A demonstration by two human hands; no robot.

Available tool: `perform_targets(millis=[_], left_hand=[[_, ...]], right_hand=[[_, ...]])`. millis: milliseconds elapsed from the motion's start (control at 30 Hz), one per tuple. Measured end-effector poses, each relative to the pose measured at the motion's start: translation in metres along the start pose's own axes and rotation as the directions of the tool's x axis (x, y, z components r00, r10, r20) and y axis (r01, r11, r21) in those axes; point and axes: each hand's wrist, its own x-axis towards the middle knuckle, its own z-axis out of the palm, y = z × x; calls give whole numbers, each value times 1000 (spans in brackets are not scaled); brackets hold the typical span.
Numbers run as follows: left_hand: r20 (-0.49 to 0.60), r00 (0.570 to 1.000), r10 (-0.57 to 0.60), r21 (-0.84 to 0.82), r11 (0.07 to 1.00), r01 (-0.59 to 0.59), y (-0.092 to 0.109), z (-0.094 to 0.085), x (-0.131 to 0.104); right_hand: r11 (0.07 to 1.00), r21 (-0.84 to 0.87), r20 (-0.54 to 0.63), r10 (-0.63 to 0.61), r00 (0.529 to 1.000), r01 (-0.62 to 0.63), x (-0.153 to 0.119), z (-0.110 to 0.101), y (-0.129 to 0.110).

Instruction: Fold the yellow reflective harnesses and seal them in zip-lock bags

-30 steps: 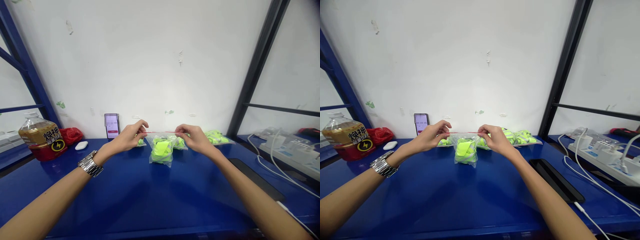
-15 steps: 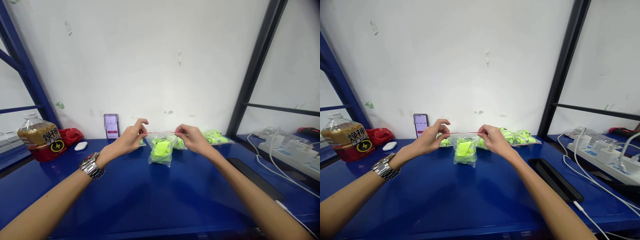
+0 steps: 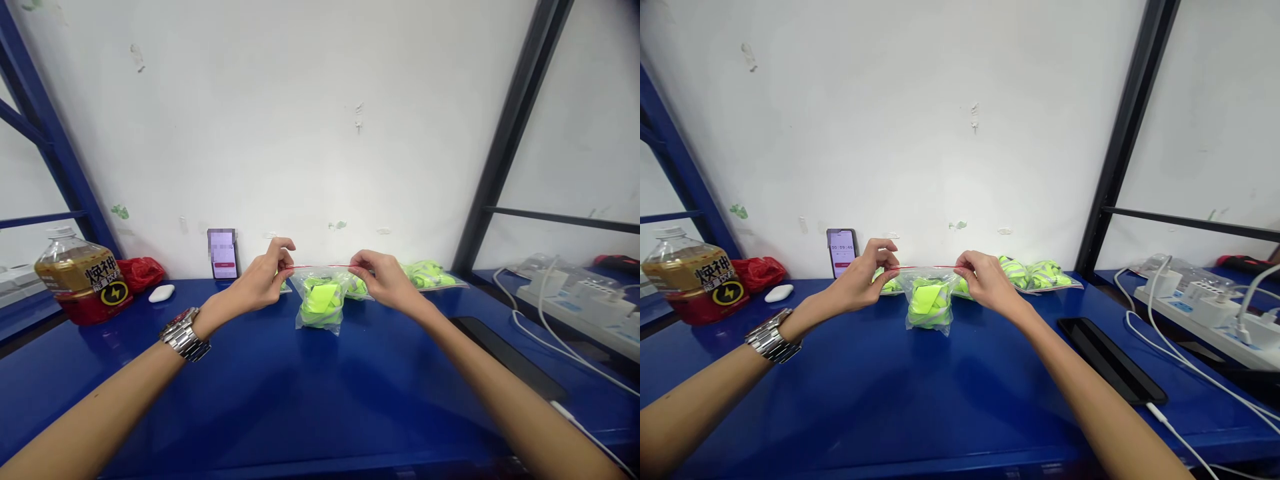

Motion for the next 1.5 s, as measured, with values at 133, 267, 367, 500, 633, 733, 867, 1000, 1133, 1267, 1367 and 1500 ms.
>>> perform_targets(millis=[133,267,367,500,633,733,867,1000,1133,1267,1367,1500], left_hand=[[2,1000,9,20,1000,-9,-1,2,-1],[-7,1000,12,55,998,-11,0,5,0],[-13,1000,4,53,999,-4,3,5,0],[9,999,-53,-25,998,53,5,-1,-1],[70,994,-89,-65,994,93,6,-4,1],[103,991,-82,-52,995,88,6,-4,3],[97,994,-54,-31,998,57,7,-5,4],[97,995,-38,-10,999,39,8,-5,3],[91,996,-24,16,1000,23,7,-5,2],[69,998,-3,32,999,1,5,-3,1],[57,998,-4,48,999,1,3,-1,0],[51,999,-1,72,997,-3,4,1,-1]], right_hand=[[999,-38,-77,-17,997,14,1,7,1],[997,-74,-197,-7,980,-8,3,18,-2],[996,-82,-252,15,968,-37,4,22,-3],[999,23,-162,26,986,-22,2,14,-2],[967,254,-18,-3,1000,8,-1,5,1],[948,318,46,-43,998,26,-1,6,0],[965,259,60,-52,997,35,0,8,-4],[985,165,40,-55,998,47,1,7,-6],[992,103,30,-76,997,73,2,7,-7],[994,73,10,-78,997,77,3,8,-7],[994,73,1,-80,997,80,2,9,-7],[992,69,1,-109,994,109,1,8,-6]])
